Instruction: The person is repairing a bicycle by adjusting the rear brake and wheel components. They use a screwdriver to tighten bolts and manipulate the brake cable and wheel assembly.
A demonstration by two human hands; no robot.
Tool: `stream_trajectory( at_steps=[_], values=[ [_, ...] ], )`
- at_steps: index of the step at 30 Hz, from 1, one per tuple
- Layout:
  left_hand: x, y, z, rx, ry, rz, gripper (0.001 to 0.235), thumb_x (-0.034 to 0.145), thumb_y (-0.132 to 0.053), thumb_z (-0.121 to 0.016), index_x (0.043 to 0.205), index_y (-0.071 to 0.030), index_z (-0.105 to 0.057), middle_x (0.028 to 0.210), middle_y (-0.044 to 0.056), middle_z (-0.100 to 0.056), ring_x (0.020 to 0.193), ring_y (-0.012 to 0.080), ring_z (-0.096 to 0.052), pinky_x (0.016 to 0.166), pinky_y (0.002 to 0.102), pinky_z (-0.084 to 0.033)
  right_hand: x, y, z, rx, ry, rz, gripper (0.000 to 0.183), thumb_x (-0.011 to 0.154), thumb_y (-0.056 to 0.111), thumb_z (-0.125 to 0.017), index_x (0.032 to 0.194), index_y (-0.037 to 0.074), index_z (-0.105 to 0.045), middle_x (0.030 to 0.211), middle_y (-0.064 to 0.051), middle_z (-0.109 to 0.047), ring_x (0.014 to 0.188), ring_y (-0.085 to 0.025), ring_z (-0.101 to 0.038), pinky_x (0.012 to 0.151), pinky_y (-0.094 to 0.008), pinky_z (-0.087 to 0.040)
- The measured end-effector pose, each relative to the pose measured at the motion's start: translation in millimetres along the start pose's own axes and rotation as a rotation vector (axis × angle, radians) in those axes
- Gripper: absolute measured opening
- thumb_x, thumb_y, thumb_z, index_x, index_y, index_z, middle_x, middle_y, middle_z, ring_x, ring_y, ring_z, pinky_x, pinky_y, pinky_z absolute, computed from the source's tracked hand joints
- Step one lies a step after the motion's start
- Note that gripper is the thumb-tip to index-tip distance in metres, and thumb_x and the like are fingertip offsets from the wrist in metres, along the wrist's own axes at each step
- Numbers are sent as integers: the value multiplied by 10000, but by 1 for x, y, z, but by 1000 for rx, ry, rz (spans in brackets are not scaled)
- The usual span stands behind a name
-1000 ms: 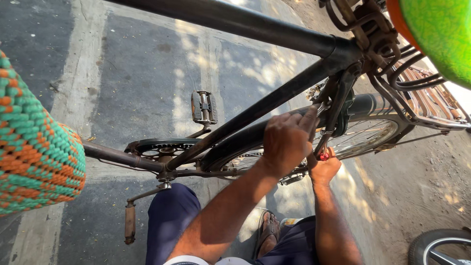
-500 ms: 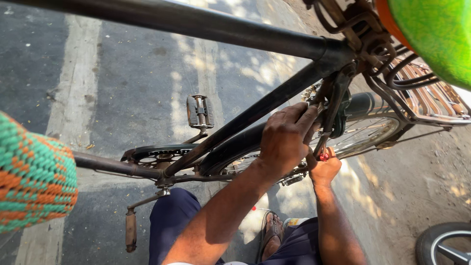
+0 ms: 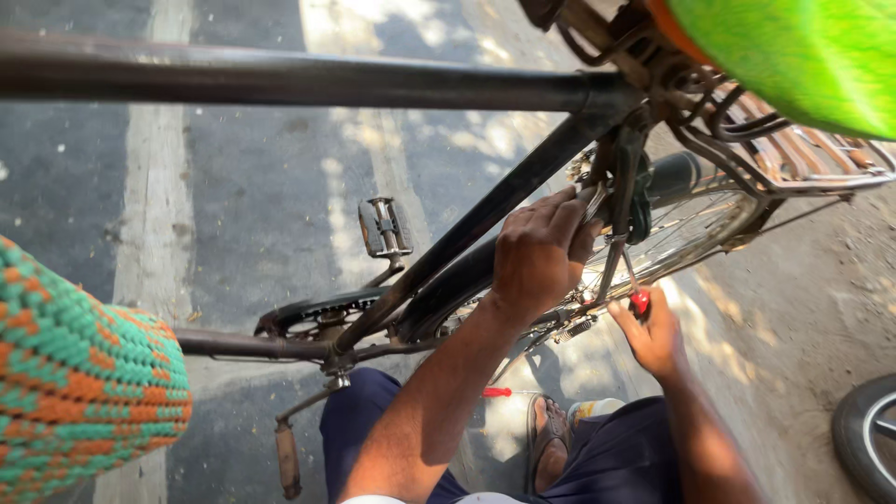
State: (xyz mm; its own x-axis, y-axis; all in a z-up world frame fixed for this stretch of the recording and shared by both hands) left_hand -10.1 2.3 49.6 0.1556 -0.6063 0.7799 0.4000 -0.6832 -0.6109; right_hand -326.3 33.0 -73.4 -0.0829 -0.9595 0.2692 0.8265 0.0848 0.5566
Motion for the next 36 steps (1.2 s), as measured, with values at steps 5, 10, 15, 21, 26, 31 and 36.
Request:
stream_trajectory(
  at_steps=[5,10,15,21,26,31,36],
  values=[
    [-2,4,2,-17,24,-39,203,985,-243,-693,993,-56,-613,1198,194,-734,1136,345,-721,964,509,-546,24,-15,10,-26,30,152,307,963,180,-687,1212,25,-596,997,-147,-692,927,-261,-669,842,-400,-514],
    [-2,5,1,-25,40,-64,181,980,-217,-698,994,-58,-613,1218,213,-719,1180,344,-711,1001,497,-543,11,-22,21,-330,123,-52,326,935,243,-716,1173,58,-591,974,-213,-701,902,-380,-669,799,-463,-510],
    [-3,7,9,-77,111,-105,218,945,-206,-718,1026,-34,-612,1274,244,-694,1228,382,-684,1021,482,-544,-80,-5,68,-186,-19,-116,312,983,288,-623,1190,55,-606,876,-157,-654,788,-296,-627,728,-408,-508],
    [2,9,18,-118,141,-100,301,887,-220,-767,1053,-15,-622,1276,249,-686,1197,393,-681,1006,466,-551,-185,110,24,783,364,-547,376,954,285,-590,1199,2,-630,686,-79,-585,580,-165,-545,551,-305,-443],
    [0,15,20,-120,115,-118,274,863,-202,-759,1052,-53,-627,1325,203,-691,1235,371,-687,1036,433,-565,-169,220,-19,1296,498,-594,408,975,314,-572,1211,-18,-546,745,-50,-519,604,-167,-502,560,-318,-434],
    [-4,20,20,-203,129,-79,468,802,-370,-836,1029,-25,-616,1294,226,-675,1159,405,-676,953,453,-554,-146,251,-32,1373,380,-549,317,970,271,-586,1197,60,-519,765,-49,-502,628,-168,-498,579,-329,-443],
    [-4,26,13,-208,172,-49,426,808,-342,-835,1020,-44,-615,1336,209,-672,1196,383,-692,970,427,-583,-132,265,-49,1369,266,-505,271,1014,241,-575,1179,55,-468,828,-63,-504,681,-155,-486,633,-339,-451]
  ],
)
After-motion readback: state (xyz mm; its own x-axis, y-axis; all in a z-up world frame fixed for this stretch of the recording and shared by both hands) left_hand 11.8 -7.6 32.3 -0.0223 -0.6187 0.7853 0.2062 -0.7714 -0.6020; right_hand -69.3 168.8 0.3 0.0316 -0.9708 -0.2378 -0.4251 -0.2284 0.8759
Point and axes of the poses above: each hand's wrist, its own x-axis towards the middle knuckle, its own z-axis out of the back of the hand, y = z × x, the point moved 5 cm from there along x, towards the middle knuckle
